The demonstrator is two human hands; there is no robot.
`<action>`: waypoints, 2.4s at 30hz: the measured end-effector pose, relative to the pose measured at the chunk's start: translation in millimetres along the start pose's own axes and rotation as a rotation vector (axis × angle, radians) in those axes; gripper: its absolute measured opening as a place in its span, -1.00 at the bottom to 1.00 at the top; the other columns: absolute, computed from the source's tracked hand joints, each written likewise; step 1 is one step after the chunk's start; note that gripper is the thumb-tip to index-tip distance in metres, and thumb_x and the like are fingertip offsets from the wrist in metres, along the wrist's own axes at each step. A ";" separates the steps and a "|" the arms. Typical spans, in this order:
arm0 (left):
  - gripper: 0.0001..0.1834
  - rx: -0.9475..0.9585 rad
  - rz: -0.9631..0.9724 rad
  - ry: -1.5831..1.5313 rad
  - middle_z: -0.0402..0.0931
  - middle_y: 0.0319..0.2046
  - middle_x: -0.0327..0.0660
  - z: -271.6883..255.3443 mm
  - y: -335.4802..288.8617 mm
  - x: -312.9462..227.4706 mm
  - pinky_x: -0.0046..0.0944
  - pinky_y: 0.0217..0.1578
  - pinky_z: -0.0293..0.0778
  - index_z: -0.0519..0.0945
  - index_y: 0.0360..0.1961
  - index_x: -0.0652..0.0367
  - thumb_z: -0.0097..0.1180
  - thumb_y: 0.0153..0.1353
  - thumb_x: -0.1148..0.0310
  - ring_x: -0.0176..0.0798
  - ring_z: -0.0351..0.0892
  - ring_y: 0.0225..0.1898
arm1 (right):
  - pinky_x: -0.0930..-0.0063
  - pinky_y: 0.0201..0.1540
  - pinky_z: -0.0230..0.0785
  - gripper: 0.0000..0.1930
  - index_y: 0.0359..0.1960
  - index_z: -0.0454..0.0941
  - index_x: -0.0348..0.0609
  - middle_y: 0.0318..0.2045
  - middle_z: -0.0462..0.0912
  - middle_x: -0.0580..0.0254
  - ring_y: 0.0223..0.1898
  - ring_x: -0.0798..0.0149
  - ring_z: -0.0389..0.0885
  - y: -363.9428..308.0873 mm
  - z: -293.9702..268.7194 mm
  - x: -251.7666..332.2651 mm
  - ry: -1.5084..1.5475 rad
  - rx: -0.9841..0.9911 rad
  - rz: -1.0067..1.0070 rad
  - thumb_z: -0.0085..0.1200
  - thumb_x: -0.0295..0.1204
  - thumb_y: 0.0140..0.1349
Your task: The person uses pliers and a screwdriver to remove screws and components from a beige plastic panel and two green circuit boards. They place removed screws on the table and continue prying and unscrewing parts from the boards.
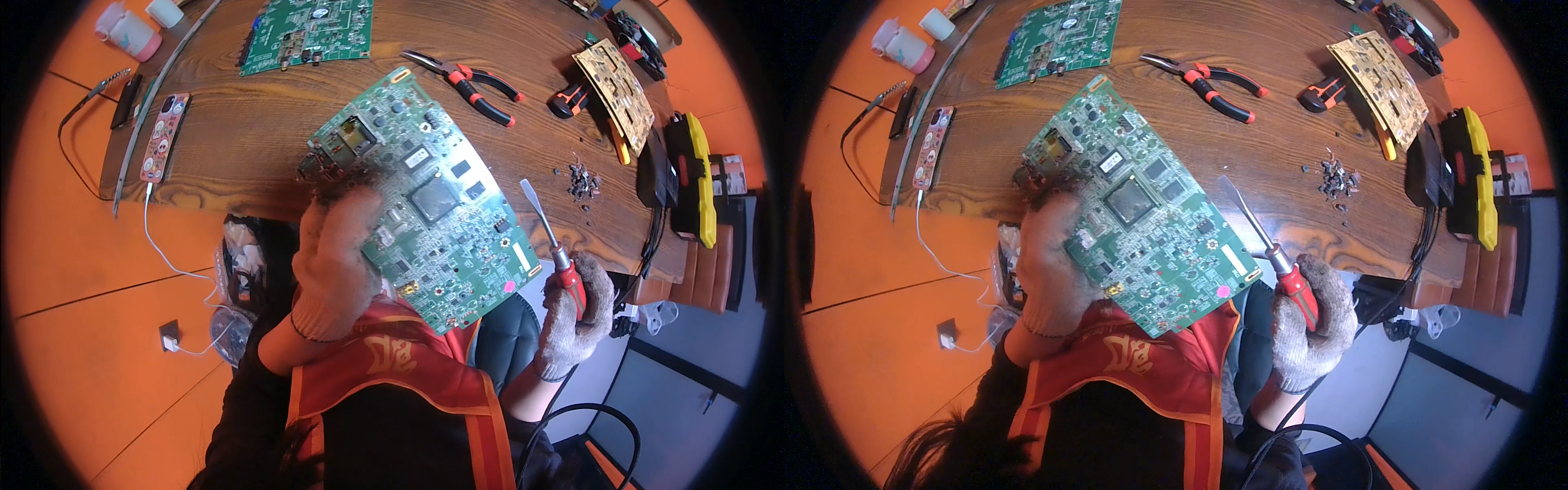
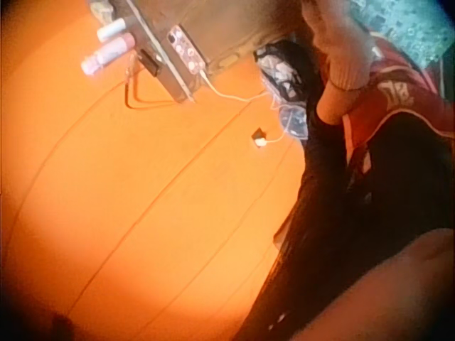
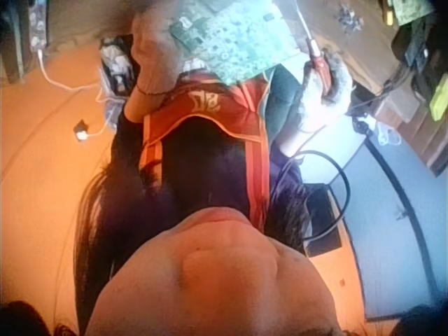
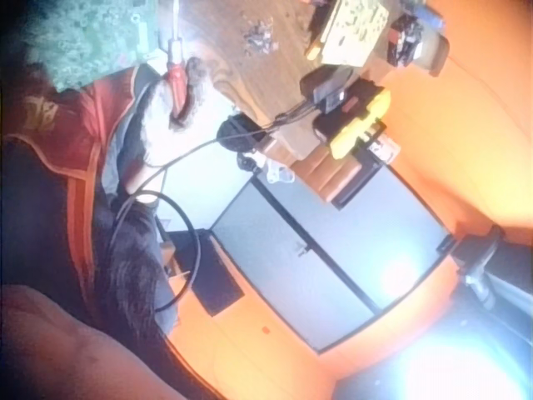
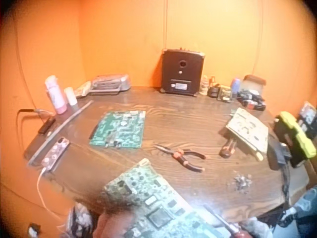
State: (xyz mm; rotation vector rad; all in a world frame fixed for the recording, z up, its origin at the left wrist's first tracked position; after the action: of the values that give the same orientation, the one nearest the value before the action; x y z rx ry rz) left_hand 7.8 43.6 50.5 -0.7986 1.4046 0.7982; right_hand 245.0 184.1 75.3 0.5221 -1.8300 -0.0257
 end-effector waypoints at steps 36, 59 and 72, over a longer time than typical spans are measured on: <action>-0.67 0.217 -0.367 -0.271 0.61 -0.21 -0.13 -0.3 -10.4 -7.6 -0.34 -0.15 0.48 0.55 -0.04 0.35 0.04 0.17 0.48 -0.31 0.57 -0.22 | 0.29 0.01 0.45 -0.49 -0.01 0.56 -0.38 -0.13 0.68 -0.07 -0.12 0.07 0.66 -4.2 6.0 -6.9 -0.122 0.113 -0.087 0.34 -0.34 0.00; -0.69 0.165 -0.200 -0.013 0.62 -0.24 -0.14 -8.3 -1.4 -10.3 -0.34 -0.12 0.50 0.63 -0.10 0.26 0.09 0.21 0.31 -0.31 0.61 -0.23 | 0.25 -0.01 0.48 -0.61 0.16 0.46 -0.20 -0.06 0.61 -0.07 -0.08 -0.03 0.64 45.2 56.9 4.2 -0.663 0.137 -0.394 0.04 -0.42 0.29; -0.66 0.317 -0.427 -0.318 0.53 -0.44 -0.27 -7.7 0.2 -30.3 -0.41 -0.35 0.51 0.57 -0.06 0.38 0.00 0.24 0.36 -0.40 0.53 -0.41 | 0.17 -0.09 0.47 -0.57 0.15 0.48 -0.04 -0.09 0.59 0.03 -0.09 -0.02 0.61 69.5 72.1 -19.4 -0.812 0.175 -0.288 0.11 -0.23 0.27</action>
State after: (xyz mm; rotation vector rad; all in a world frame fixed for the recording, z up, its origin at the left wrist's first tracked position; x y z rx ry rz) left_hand 3.3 36.9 80.7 -0.6574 0.9945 0.3401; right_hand 160.1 236.2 53.4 0.9975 -2.5377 -0.3143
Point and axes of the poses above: each hand's wrist, its own y-axis towards the middle knuckle, its own z-axis out of the palm, x = y × z, the point moved 4 cm from there along y, towards the middle knuckle
